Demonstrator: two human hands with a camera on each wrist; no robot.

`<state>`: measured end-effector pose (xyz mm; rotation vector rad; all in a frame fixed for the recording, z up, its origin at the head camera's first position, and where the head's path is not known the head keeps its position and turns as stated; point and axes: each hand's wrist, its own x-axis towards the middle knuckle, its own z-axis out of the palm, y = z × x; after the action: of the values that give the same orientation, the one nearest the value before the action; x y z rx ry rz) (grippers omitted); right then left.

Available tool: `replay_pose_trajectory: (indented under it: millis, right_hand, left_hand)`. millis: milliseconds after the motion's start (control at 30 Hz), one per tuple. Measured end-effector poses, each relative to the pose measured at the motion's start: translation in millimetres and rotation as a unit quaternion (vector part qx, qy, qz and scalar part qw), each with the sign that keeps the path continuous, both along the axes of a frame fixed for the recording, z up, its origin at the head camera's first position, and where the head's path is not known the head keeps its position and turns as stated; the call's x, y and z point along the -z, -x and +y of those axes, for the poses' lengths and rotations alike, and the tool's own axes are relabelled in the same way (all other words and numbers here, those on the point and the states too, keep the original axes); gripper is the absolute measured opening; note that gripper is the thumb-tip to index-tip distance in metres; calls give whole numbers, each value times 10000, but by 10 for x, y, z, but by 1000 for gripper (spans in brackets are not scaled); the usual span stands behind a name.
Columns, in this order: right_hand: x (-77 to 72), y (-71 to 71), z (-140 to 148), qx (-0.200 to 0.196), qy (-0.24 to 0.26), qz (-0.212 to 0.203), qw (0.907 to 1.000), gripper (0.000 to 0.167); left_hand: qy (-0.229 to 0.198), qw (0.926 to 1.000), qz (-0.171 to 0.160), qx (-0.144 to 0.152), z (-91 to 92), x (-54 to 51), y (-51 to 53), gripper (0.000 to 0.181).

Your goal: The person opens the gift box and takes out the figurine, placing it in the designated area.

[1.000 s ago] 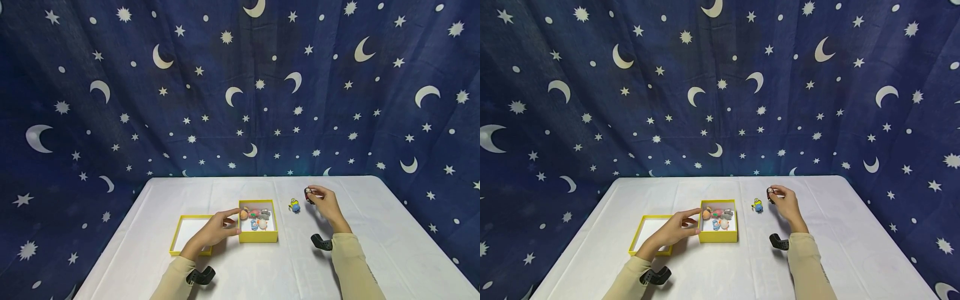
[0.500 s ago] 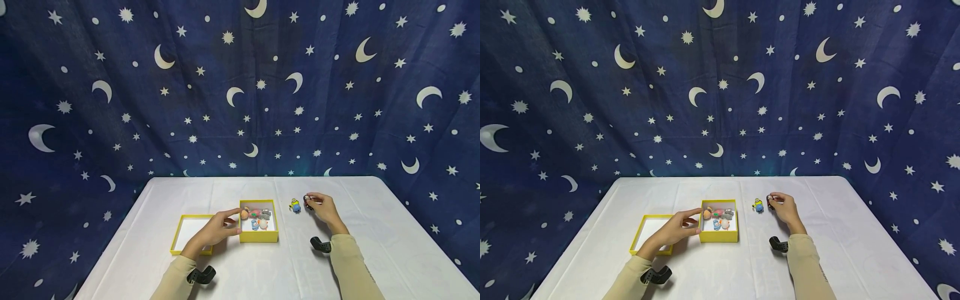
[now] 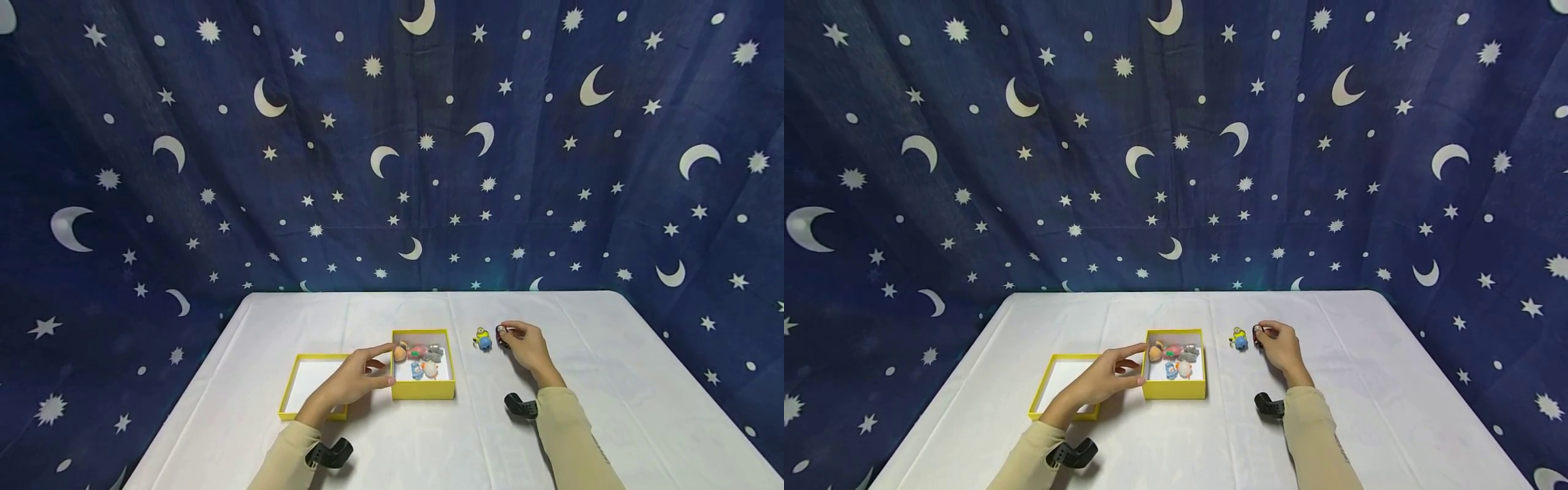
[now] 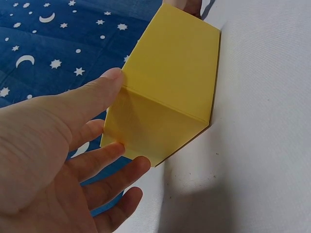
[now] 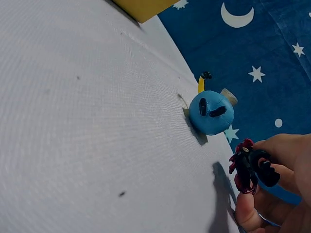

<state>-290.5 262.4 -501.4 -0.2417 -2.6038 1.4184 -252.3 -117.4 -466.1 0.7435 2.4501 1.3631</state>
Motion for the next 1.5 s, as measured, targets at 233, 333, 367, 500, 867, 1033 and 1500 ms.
replay_pose_trajectory:
  millis: [233,333,367,500,867,1033,1500]
  right_hand:
    - [-19,-4,-20,71,-122,9,9999,36]
    - [-30,-7,-33,111,-208,-14,9997,35]
    - [-31,-9,-37,121,-246,-21,9996,36]
    - [-28,-13,-45,142,-446,-35,9989,36]
    - [-60,-39,-91,187,-807,-53,9965,34]
    - [-55,-44,-86,208,-818,-28,9964,34]
    - [-64,-41,14,220,-770,-36,9968,36]
  left_hand:
    - [-10,10000,-44,-20,-2,-1,-4,66]
    - [-21,9999,-95,-45,0,1,-1,66]
    - [-23,9999,-99,-47,1,2,-1,66]
    - [-20,9999,-90,-49,4,9,-2,65]
    - [-57,9999,-86,-20,2,20,2,65]
    - [-79,9999,-105,-36,6,15,-5,65]
    - [-52,9999,-111,-57,3,2,-14,66]
